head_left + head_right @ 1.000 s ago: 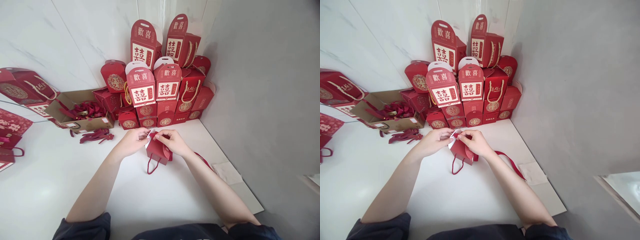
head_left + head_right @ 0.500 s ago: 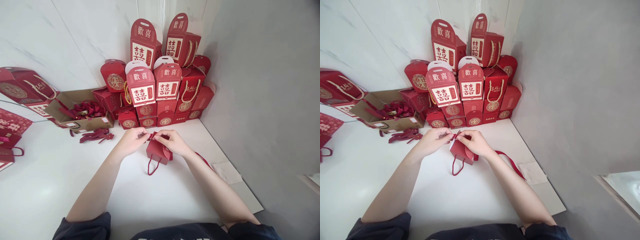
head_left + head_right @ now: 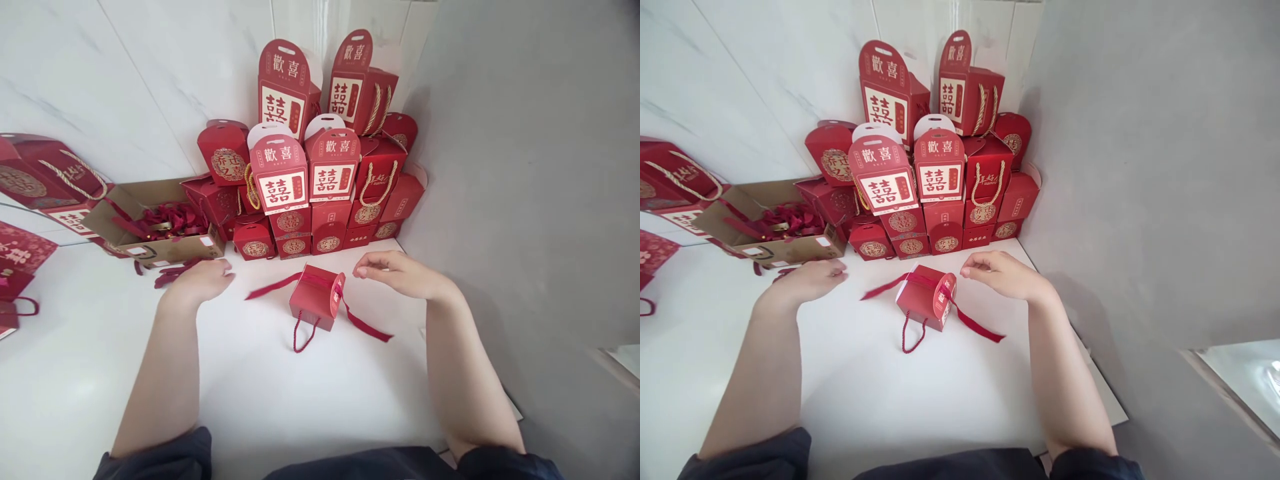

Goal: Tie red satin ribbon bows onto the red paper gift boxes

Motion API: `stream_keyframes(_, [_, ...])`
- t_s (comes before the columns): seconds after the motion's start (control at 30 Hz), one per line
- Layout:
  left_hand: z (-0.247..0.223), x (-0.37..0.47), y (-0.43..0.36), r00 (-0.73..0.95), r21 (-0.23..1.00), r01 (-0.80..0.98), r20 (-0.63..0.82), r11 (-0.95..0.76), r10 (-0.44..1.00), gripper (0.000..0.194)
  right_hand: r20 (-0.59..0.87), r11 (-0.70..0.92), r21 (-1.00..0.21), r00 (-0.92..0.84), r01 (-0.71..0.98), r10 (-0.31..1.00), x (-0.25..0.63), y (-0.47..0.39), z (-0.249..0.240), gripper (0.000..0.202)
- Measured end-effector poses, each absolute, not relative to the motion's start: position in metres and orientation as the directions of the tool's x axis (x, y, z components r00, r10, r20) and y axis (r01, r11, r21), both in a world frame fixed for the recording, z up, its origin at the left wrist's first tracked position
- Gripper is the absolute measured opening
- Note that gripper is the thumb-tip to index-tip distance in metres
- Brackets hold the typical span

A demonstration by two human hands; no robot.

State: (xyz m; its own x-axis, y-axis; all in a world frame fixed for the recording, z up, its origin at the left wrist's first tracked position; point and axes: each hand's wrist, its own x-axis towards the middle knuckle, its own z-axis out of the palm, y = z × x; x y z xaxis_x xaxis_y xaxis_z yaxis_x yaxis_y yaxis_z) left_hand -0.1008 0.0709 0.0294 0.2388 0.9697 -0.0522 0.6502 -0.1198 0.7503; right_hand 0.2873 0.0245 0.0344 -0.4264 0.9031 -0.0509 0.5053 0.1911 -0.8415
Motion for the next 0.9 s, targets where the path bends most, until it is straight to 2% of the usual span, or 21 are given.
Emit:
stream_keyframes(0.07, [0.028, -0.076, 0.074, 0.261, 0.672, 0.734, -0.141, -0.101, 0.955, 0.038, -0.103, 0.2, -0.825, -0.487, 0.529, 0.867, 0.285, 0.024, 0.032, 0.03])
stream_keyframes(0.17, [0.026, -0.035, 0.071, 0.5, 0.777, 0.606, -0.206, -0.17, 0.841, 0.044, -0.138, 0.224, -0.823, -0.566, 0.522, 0.813, 0.276, 0.025, 0.027, 0.027])
stream_keyframes(0.23, [0.023, -0.018, 0.066, 0.589, 0.828, 0.532, -0.21, -0.179, 0.78, 0.044, -0.124, 0.254, -0.831, -0.609, 0.495, 0.783, 0.271, 0.027, 0.023, 0.024])
stream_keyframes(0.37, [0.017, -0.01, 0.058, 0.542, 0.775, 0.604, -0.229, -0.185, 0.809, 0.043, -0.105, 0.252, -0.866, -0.65, 0.432, 0.752, 0.265, 0.03, 0.019, 0.021])
stream_keyframes(0.5, [0.018, -0.013, 0.056, 0.515, 0.732, 0.662, -0.283, -0.165, 0.809, 0.041, -0.153, 0.129, -0.928, -0.674, 0.348, 0.723, 0.258, 0.031, 0.019, 0.023])
stream_keyframes(0.6, [0.023, -0.014, 0.056, 0.567, 0.754, 0.634, -0.303, -0.171, 0.766, 0.039, -0.175, 0.083, -0.945, -0.702, 0.317, 0.69, 0.252, 0.031, 0.019, 0.025])
stream_keyframes(0.7, [0.028, -0.016, 0.059, 0.636, 0.765, 0.605, -0.295, -0.223, 0.713, 0.039, -0.162, 0.108, -0.946, -0.733, 0.306, 0.66, 0.249, 0.033, 0.017, 0.024])
stream_keyframes(0.8, [0.034, -0.022, 0.061, 0.662, 0.759, 0.598, -0.287, -0.257, 0.692, 0.038, -0.14, 0.105, -0.949, -0.698, 0.296, 0.702, 0.25, 0.035, 0.015, 0.028])
stream_keyframes(0.9, [0.038, -0.029, 0.062, 0.625, 0.701, 0.648, -0.266, -0.298, 0.735, 0.036, -0.15, 0.04, -0.962, -0.647, 0.27, 0.748, 0.254, 0.035, 0.015, 0.031])
